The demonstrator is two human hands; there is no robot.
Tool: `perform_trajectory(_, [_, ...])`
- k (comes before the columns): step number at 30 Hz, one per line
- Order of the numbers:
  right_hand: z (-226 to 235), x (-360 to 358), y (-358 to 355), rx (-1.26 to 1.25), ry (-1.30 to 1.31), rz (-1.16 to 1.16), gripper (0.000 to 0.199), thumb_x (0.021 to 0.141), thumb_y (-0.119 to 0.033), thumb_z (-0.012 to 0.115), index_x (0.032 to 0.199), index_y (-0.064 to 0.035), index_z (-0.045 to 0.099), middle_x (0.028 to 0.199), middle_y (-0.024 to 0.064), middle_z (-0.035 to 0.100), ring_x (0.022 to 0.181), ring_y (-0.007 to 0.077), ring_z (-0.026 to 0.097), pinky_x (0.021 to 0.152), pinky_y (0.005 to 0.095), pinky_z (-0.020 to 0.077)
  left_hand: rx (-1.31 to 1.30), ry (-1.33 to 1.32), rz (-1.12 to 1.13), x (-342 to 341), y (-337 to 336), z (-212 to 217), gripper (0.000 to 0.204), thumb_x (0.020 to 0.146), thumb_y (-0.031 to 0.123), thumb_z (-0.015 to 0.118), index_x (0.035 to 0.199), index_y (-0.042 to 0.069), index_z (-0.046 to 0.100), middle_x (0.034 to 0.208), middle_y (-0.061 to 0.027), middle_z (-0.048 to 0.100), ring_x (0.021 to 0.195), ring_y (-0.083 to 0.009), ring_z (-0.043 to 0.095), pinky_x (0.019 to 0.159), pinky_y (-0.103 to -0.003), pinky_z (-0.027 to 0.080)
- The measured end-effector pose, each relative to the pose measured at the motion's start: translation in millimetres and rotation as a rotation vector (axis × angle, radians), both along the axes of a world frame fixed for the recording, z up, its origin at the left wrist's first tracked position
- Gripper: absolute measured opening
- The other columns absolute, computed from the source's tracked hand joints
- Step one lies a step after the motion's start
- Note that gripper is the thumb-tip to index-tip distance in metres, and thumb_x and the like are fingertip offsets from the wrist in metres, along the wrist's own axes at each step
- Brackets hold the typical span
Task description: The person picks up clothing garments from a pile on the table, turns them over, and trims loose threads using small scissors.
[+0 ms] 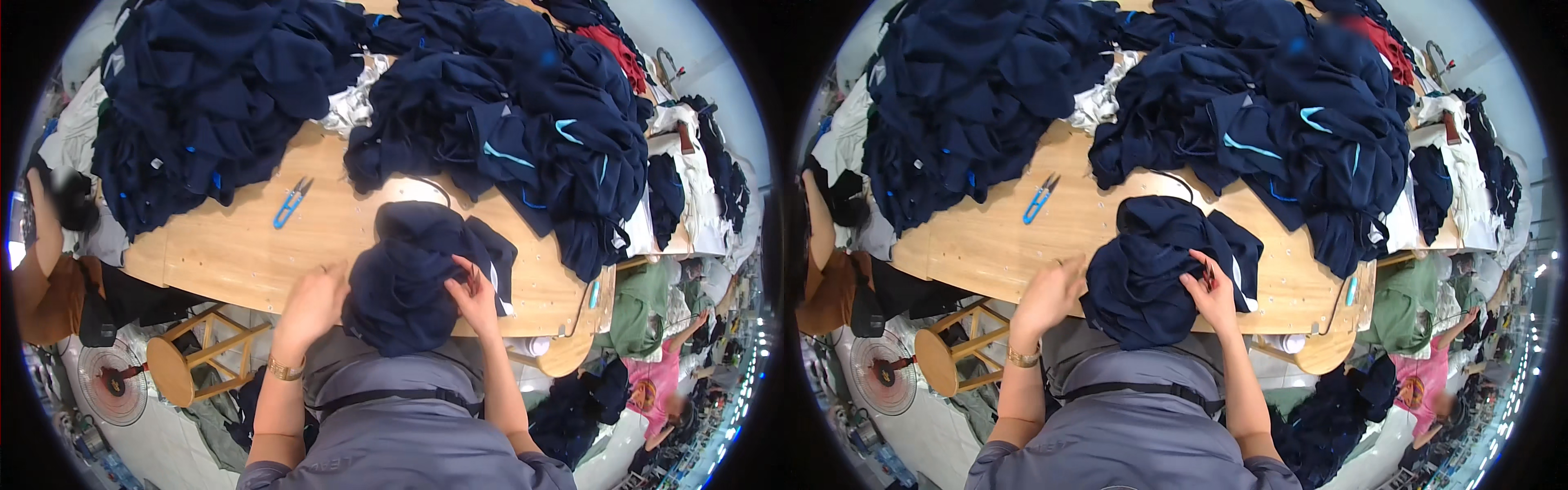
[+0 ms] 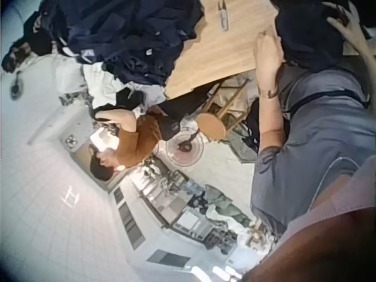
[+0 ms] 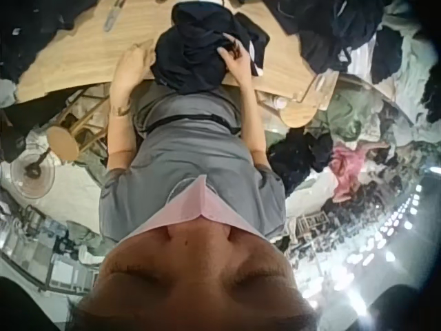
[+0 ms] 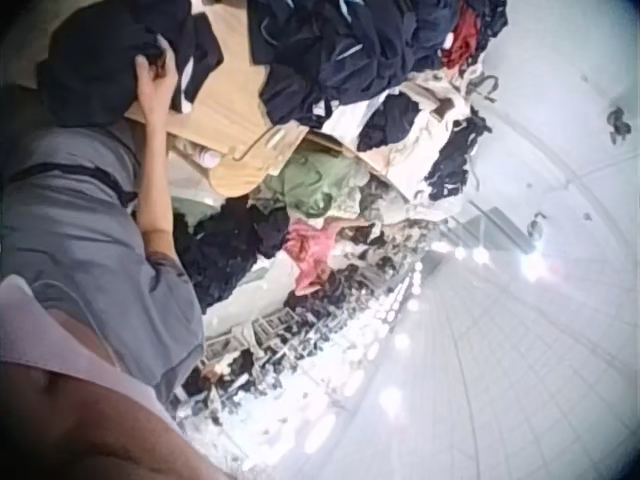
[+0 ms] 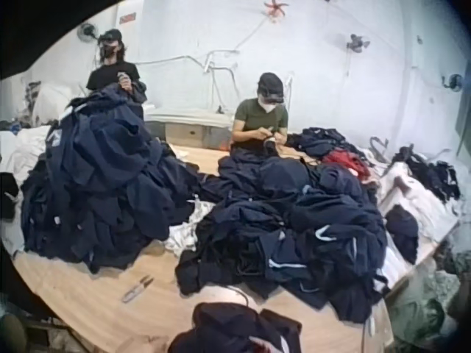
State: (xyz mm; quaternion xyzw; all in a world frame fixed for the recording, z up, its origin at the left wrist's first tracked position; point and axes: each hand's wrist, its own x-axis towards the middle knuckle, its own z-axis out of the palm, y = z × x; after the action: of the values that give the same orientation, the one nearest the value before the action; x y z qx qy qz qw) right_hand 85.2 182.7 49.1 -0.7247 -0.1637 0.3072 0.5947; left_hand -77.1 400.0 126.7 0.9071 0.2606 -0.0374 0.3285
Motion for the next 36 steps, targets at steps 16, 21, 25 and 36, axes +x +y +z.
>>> perform_trajectory(16, [21,53,-34,0.046,-0.107,-0.409,0.02,0.084,-0.003,0.06,0.104,-0.0005,0.057,0.062,-0.0033,0.053,0.048,0.0017,0.045,0.045,0.0175,0.0399,-0.334,-0.424,-0.236,70,4,-14,0.022,0.078,0.024,0.069,0.082,0.003,0.063,0.085,-0.0122,0.058,0.094,-0.0293,0.053,0.09,-0.036,0.04])
perform_trajectory(21, [74,36,4,0.269,0.017,-0.06,0.041,0.089,-0.013,0.058,0.128,-0.0041,0.047,0.052,-0.0064,0.043,0.039,0.0023,0.037,0.039,0.0183,0.0333,-0.75,-0.604,-0.169,87,-4,-13,0.021,0.086,0.019,0.063,0.083,-0.001,0.059,0.086,-0.0046,0.059,0.092,-0.0133,0.053,0.079,-0.028,0.042])
perform_trajectory(25, [93,34,30,0.256,0.293,0.252,0.042,0.093,-0.024,0.054,0.129,-0.003,0.047,0.051,-0.0056,0.042,0.038,0.0035,0.037,0.038,0.0203,0.0352,-0.985,-0.569,-0.209,89,-11,2,0.019,0.087,0.017,0.061,0.082,-0.001,0.056,0.085,0.0015,0.057,0.084,-0.0053,0.048,0.072,-0.023,0.04])
perform_trajectory(36, [16,43,34,0.037,-0.335,-0.002,0.019,0.085,-0.017,0.063,0.093,0.0002,0.062,0.064,-0.0018,0.056,0.053,0.0064,0.047,0.048,0.0231,0.0366,-0.952,-0.442,-0.068,78,-16,-30,0.023,0.078,0.005,0.068,0.074,0.008,0.045,0.072,0.003,0.052,0.07,-0.0031,0.047,0.06,-0.019,0.039])
